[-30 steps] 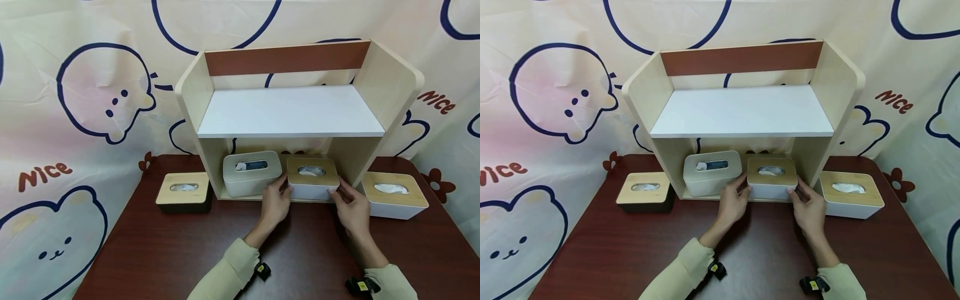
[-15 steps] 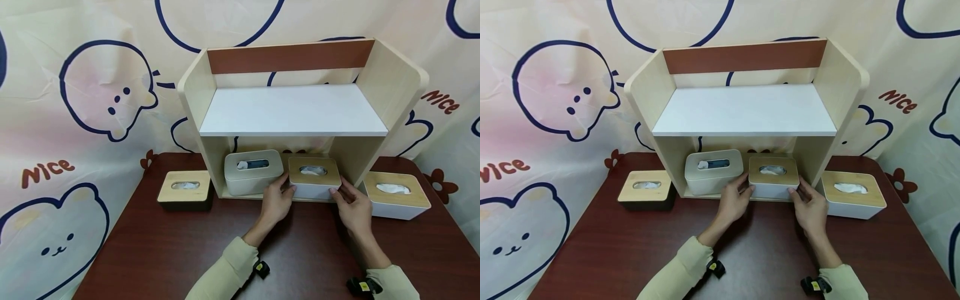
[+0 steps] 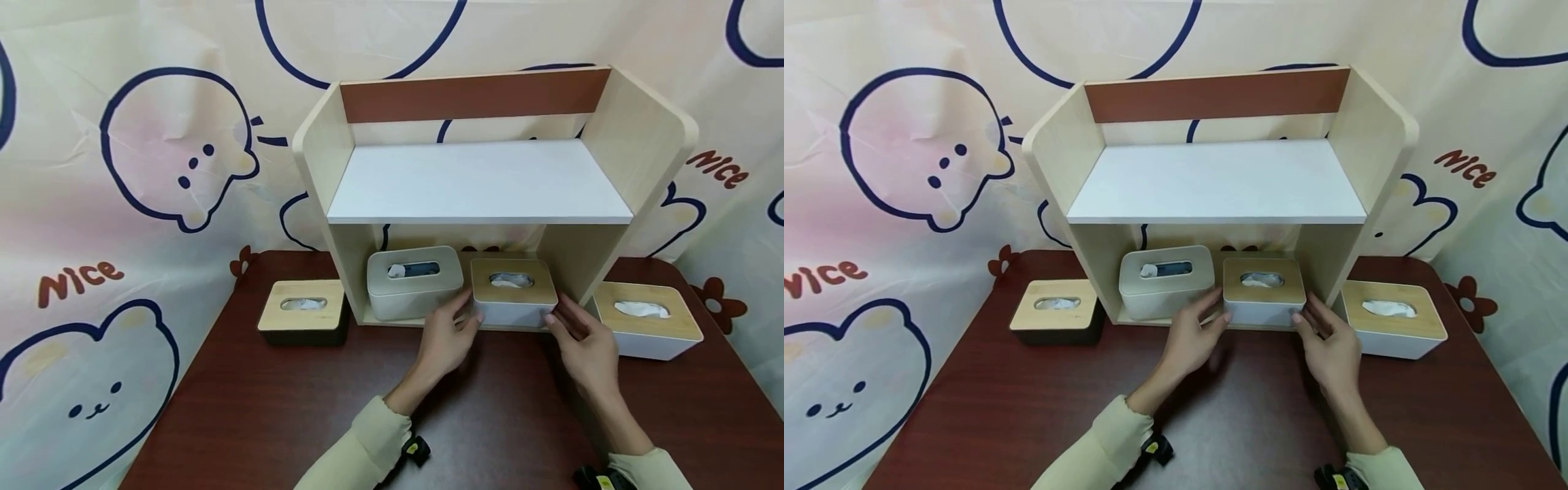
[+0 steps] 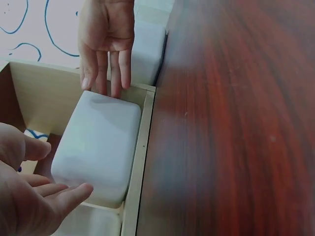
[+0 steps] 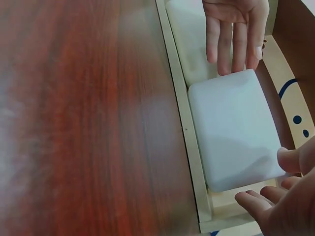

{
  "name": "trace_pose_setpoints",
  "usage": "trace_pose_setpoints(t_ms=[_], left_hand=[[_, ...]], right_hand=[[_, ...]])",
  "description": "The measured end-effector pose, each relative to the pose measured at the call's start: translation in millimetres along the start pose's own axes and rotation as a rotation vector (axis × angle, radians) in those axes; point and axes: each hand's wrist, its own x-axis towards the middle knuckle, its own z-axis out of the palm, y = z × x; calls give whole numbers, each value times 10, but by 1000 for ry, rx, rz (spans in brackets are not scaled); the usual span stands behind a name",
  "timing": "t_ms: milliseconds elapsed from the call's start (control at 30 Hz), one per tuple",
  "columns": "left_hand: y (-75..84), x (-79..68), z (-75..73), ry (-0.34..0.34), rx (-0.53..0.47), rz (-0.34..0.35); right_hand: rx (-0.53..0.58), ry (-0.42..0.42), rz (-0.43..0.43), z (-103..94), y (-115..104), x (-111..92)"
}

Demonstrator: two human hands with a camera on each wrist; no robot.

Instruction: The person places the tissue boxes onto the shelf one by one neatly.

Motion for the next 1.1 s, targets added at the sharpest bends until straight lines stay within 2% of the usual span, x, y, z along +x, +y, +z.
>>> trace_pose_setpoints(t_ms=[133,267,367,600,900,1100], left_hand=[[7,-76,-98,-16,-29,7],[1,-160,-263,-19,-45,12],[-17,-233,-399,-18,-45,1],[-121,-374,-681,-2,2,1],[-212,-457,-983,45,93,-27],[-231,-498,-1179,68,98,-54]], right_hand=[[-55,9,-14,-70,-23,-84],[-66,1,-53,-61,-66,-176],[-74,-25,-84,22,-121,-256],[-200,-134,-103,336,-197,-405],[-104,-255,-100,747,-263,-407],[28,-324,-92,1029,-348,-446]])
